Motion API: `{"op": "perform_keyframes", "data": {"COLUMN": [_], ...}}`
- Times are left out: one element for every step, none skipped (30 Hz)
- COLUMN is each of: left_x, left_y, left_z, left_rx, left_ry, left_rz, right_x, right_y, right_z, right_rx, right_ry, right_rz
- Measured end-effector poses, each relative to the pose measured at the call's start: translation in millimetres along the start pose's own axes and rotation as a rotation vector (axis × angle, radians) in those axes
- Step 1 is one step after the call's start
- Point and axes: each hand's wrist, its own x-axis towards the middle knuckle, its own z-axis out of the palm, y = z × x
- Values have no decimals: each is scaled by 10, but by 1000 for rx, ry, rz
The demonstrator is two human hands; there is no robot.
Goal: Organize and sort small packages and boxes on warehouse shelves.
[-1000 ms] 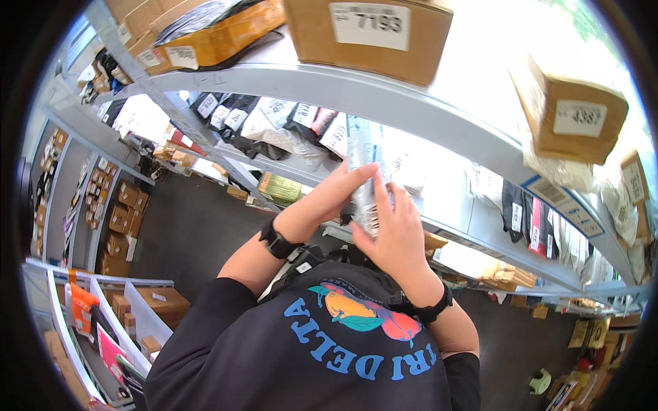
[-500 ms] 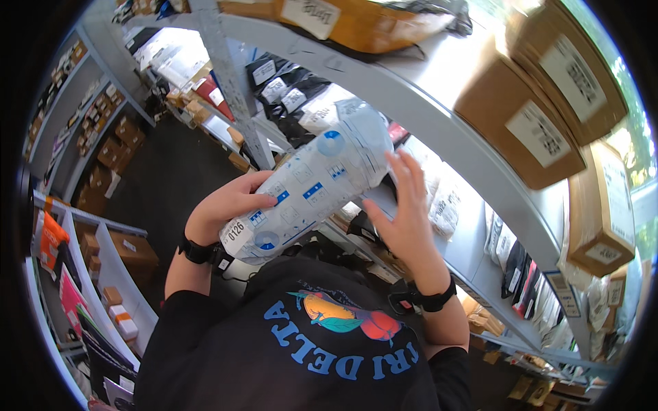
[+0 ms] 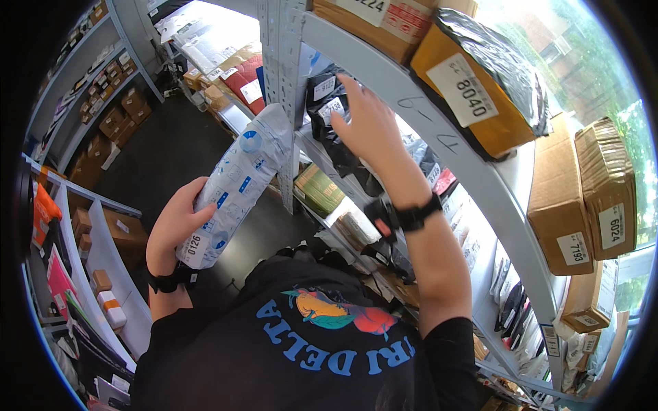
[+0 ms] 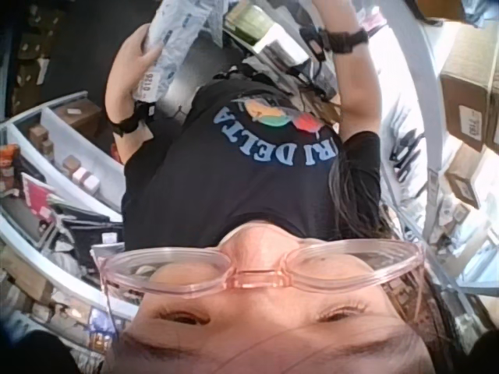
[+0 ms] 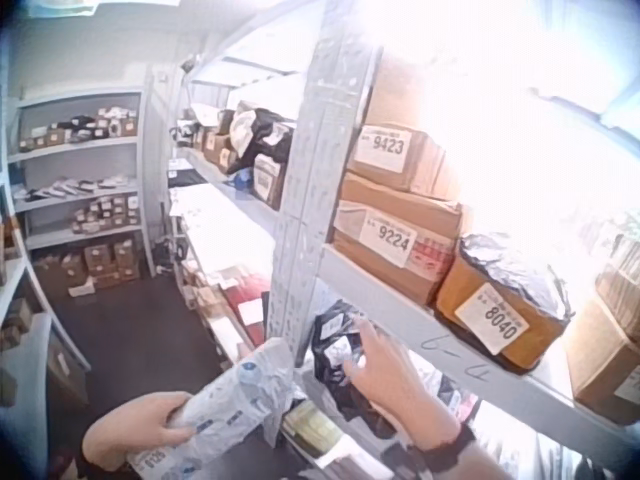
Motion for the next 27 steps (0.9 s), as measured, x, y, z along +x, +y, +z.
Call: {"op": "perform_keyframes", "data": {"left_x": [22, 78, 92, 108, 127, 138, 135, 132, 136, 161, 199, 236, 281, 330, 378, 411, 433, 454, 477, 510, 541, 583, 652, 745, 836, 938, 1083], "left_y": [-34, -71, -72, -71, -63, -32, -24, -21, -15, 20, 72, 119, 143, 161, 193, 239, 293, 365, 433, 496, 556, 614, 657, 679, 687, 683, 672], "left_z": [-44, -80, -113, -125, -135, -167, -183, -191, -195, -198, -191, -183, -151, -106, -61, -29, -8, 13, 41, 74, 95, 125, 187, 266, 341, 416, 511], "left_rx": [-23, -17, -13, 1, 15, 28, 25, 93, 158, 155, 203, 254, 253, 316, 378, 431, 431, 463, 495, 494, 533, 571, 572, 633, 693, 695, 766], "left_ry": [34, 9, 7, 10, 11, 4, 4, 59, 111, 106, 102, 101, 99, 99, 99, 133, 130, 148, 166, 160, 180, 199, 194, 230, 270, 271, 269], "left_rz": [-5, 10, 8, 28, 50, 42, 39, 69, 99, 99, 147, 194, 195, 241, 289, 349, 353, 362, 372, 380, 418, 456, 463, 470, 474, 473, 457], "right_x": [204, 372, 496, 584, 642, 661, 638, 581, 522, 478, 449, 445, 433, 405, 378, 354, 334, 298, 266, 243, 235, 229, 218, 216, 222, 220, 211], "right_y": [16, 70, 127, 200, 284, 356, 403, 463, 477, 495, 511, 493, 474, 457, 462, 469, 475, 483, 485, 496, 502, 515, 526, 508, 460, 419, 408], "right_z": [114, 232, 356, 471, 574, 665, 715, 739, 722, 700, 668, 619, 577, 551, 538, 528, 521, 515, 524, 524, 520, 513, 506, 489, 463, 451, 451], "right_rx": [2, -20, -35, -34, -31, -26, -25, -30, -36, 0, -4, -42, -81, -82, -84, -113, -142, -146, -196, -246, -247, -295, -343, -342, -358, -374, -378], "right_ry": [1, 1, -3, -3, -40, -81, -84, -153, -224, -195, -198, -203, -208, -190, -189, -205, -221, -218, -205, -192, -189, -198, -208, -206, -211, -217, -216], "right_rz": [2, -54, -116, -115, -143, -170, -170, -145, -117, -103, -99, -94, -89, -87, -83, -79, -75, -67, -70, -73, -66, -72, -78, -74, -66, -59, -58]}}
